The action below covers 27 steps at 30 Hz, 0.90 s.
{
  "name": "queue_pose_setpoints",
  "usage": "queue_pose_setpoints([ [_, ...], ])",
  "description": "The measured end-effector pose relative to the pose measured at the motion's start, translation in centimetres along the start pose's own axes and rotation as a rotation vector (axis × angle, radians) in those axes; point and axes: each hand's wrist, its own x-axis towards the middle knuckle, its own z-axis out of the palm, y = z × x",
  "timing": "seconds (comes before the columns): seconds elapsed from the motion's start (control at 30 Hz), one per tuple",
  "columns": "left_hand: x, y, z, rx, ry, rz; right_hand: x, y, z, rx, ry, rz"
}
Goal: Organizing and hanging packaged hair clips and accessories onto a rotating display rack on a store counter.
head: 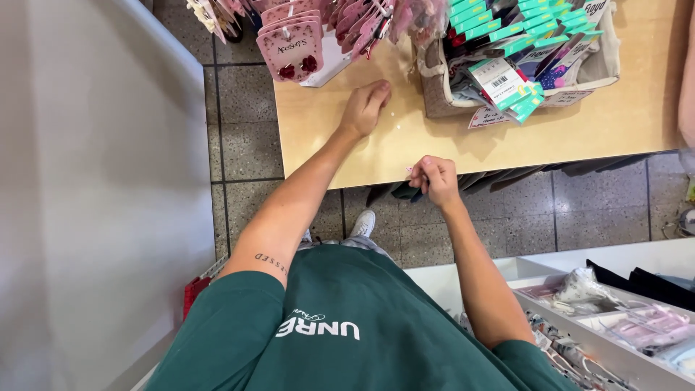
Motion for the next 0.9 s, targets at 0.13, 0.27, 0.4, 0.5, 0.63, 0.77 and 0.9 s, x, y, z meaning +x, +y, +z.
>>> queue_pose_setpoints([
  [0.13, -0.9, 1.1, -0.4, -0.056, -0.001, -0.008, 2.5, -1.4, 2.2, 0.032, 0.03, -0.037],
  [0.27, -1.1, 1.4, -1.1, -0.301, 0.051, -0.147, 5.5, -0.8, 2.9, 0.148, 0.086, -0.088],
  [0.4, -2.0, 1.9, -3.2, -0.205, 0.087, -0.128, 3.8, -2.2, 2.1, 0.202, 0.21, -0.088],
  [0.5, -1.7, 1.6, -2.7, -0.211, 0.118, -0.113, 1.3, -1.4, 0.6, 0.085, 0.252, -0.059],
  [0.63, -0.6, 0.1, -0.6, -0.091, 0.098, -0.091, 0.0, -1.8, 1.2, 0.05, 0.275, -0.026],
  [0.77, -1.0, -0.2, 2.6, 0.014, 0.008, -0.117, 0.1, -1.6, 2.2, 0.057, 0.298, -0.027],
  [0.9, -2.8, 0.2, 5.2, 0.0, -0.166, -0.11, 0.1, -1.1, 2.7, 0.105, 0.284, -0.015],
])
